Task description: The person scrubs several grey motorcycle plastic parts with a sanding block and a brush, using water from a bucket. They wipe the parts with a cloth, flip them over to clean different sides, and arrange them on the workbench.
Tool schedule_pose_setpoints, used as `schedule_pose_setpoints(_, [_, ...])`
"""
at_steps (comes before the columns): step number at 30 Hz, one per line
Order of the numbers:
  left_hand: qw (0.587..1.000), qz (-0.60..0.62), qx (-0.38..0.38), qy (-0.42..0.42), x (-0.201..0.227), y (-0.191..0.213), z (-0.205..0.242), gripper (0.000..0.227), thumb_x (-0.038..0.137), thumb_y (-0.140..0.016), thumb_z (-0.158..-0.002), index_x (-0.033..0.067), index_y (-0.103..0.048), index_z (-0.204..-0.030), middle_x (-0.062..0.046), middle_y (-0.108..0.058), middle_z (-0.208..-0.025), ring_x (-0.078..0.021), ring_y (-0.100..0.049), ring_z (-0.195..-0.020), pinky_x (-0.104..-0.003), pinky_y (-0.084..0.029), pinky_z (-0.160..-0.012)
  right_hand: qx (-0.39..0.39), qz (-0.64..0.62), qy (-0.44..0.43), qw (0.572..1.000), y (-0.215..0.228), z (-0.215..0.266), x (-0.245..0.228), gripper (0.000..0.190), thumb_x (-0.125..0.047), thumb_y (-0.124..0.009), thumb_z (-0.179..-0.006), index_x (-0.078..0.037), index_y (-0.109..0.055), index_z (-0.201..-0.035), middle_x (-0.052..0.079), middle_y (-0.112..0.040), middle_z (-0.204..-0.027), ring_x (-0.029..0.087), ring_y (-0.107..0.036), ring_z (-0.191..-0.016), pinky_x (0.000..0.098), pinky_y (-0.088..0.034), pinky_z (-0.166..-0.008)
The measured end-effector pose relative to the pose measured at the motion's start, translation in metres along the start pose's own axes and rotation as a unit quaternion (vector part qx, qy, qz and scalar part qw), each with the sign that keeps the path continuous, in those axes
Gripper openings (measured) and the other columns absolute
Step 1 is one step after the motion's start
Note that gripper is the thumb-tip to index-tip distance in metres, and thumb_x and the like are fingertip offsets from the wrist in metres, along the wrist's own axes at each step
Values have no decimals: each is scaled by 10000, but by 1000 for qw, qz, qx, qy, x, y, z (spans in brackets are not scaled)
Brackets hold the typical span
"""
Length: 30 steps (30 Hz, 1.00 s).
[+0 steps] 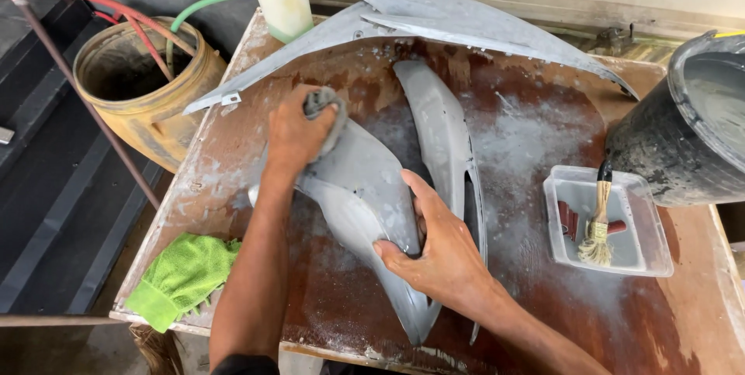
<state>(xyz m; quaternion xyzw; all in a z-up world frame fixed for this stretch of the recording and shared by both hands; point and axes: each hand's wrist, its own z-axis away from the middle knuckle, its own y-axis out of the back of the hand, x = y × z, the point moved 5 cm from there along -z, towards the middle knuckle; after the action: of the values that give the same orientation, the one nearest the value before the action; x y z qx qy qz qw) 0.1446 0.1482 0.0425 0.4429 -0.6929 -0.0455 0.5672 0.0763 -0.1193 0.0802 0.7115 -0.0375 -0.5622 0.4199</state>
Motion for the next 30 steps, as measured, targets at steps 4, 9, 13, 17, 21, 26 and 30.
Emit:
schedule_pose_setpoints(4, [992,-24,21,121,-67,3,-17,356,293,-742,-877,100,-715,-1174,-109,-768,-962,-235,-736,-797,-387,-601,-737,-21,23,-6,999,1,2,8,927,-338,-780,-752,-14,-370,-1517,206,-545,-1455,320,-608,-1268,414,-510,-1017])
schedule_pose_setpoints(9, [973,-100,99,184,-122,18,-8,473,392,-685,-900,54,-683,-1231,-184,-738,-1039,-377,-695,-927,-480,-548,-835,-44,93,-28,994,1,-4,10,920,-380,-699,-814,-3,-295,-1549,208,-395,-1573,339,-433,-1425,455,-382,-1135])
schedule_pose_setpoints(13, [974,-84,136,160,-128,40,23,387,338,-665,-917,39,-720,-1156,-204,-743,-992,-408,-687,-881,-474,-542,-804,4,67,-55,996,1,-6,14,917,-373,-745,-767,-4,-373,-1519,184,-566,-1419,284,-643,-1198,392,-540,-959])
schedule_pose_setpoints(17, [977,-4,117,179,-100,58,62,314,275,-635,-922,59,-729,-1128,-145,-733,-869,-279,-649,-735,-409,-540,-695,42,66,8,997,-1,-6,17,828,-337,-759,-784,26,-442,-1457,193,-541,-1464,306,-595,-1276,403,-492,-1025])
schedule_pose_setpoints(21, [985,36,78,151,-49,45,89,147,194,-601,-990,78,-685,-1022,-57,-651,-707,-134,-532,-518,-289,-447,-417,23,70,-23,997,0,-7,12,785,-362,-749,-797,-47,-479,-1463,94,-646,-1157,207,-665,-751,341,-559,-723])
schedule_pose_setpoints(26, [985,89,148,-22,33,25,131,260,78,-676,-876,-34,-639,-1107,-108,-604,-885,-127,-506,-576,-246,-447,-424,25,81,-8,996,1,-8,12,770,-362,-720,-822,-8,-471,-1459,109,-649,-1147,202,-646,-699,340,-551,-710])
schedule_pose_setpoints(30, [976,31,214,-18,-12,28,140,249,135,-621,-936,-40,-580,-1108,-141,-557,-925,-176,-538,-657,-303,-518,-465,29,71,-3,997,1,-6,10,749,-347,-708,-817,-7,-491,-1448,92,-658,-1104,170,-544,-509,314,-509,-554])
